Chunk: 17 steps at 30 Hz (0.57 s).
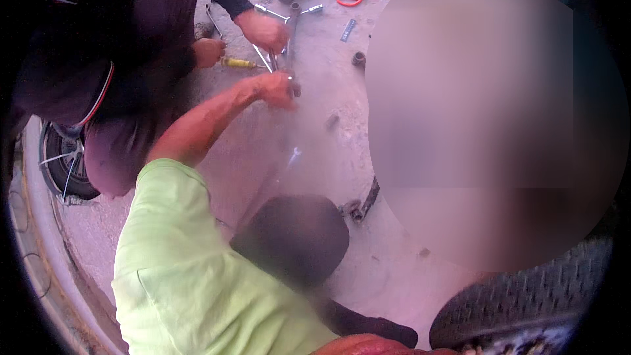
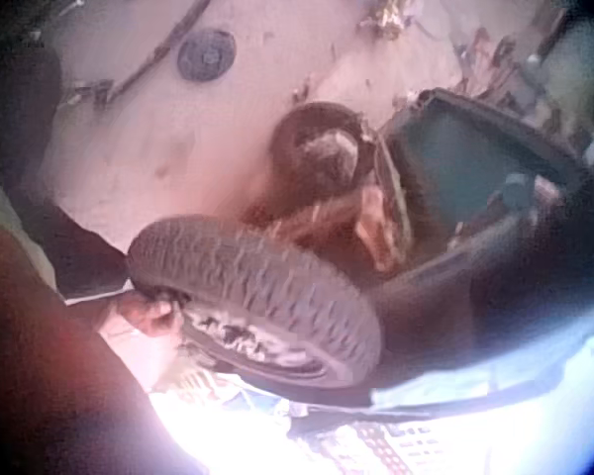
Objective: The person removes a wheel from a vehicle, cleans the axle and brake area, and then reattaches the wheel by hand and using a hammer to secure the lug nuts.
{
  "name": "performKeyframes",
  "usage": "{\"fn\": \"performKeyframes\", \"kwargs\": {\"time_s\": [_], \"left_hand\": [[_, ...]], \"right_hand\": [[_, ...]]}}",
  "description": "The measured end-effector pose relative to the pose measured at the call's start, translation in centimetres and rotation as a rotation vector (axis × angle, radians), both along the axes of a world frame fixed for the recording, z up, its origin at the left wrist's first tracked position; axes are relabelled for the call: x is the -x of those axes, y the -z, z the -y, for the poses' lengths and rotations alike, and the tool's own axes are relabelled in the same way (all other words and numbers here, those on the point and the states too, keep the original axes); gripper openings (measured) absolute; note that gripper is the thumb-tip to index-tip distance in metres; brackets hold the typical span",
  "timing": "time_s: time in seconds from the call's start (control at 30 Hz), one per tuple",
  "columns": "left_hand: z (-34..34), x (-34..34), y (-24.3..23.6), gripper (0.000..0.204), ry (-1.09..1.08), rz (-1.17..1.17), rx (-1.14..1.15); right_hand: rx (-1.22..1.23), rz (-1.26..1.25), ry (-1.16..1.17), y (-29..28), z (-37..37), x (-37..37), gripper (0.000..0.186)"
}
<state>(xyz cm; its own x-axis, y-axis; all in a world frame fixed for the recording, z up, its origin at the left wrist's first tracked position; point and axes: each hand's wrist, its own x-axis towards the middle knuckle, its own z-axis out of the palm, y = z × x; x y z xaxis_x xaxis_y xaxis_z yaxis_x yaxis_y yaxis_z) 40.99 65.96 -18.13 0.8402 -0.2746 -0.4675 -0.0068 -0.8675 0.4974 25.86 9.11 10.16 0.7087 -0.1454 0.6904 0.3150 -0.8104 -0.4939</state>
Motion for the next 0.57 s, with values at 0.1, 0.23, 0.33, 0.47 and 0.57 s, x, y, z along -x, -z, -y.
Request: {"fn": "performKeyframes", "kwargs": {"time_s": [0.1, 0.23, 0.33, 0.47, 0.57], "left_hand": [[3.7, 3.6, -2.4, 0.057, 0.006, -0.143, 0.002], [6.2, 10.0, -3.9, 0.060, -0.036, -0.163, 0.073], [8.7, 14.1, -3.2, 0.058, -0.193, -0.083, 0.228], [10.0, 18.8, 1.1, 0.047, -0.318, -0.101, 0.092], [13.0, 16.8, 1.4, 0.046, -0.538, 0.028, 0.036]], "right_hand": [[-0.031, 0.046, -0.015, -1.6, 0.2, 2.4, 0.036], [-0.162, 0.094, -0.230, -0.2, 5.7, 6.2, 0.028], [-0.123, -0.239, -0.690, -1.2, 8.4, 8.6, 0.032], [0.011, -0.431, -0.923, 3.1, -0.3, 8.5, 0.018], [-0.042, -1.078, -0.853, 6.6, 0.1, 8.1, 0.022]]}}
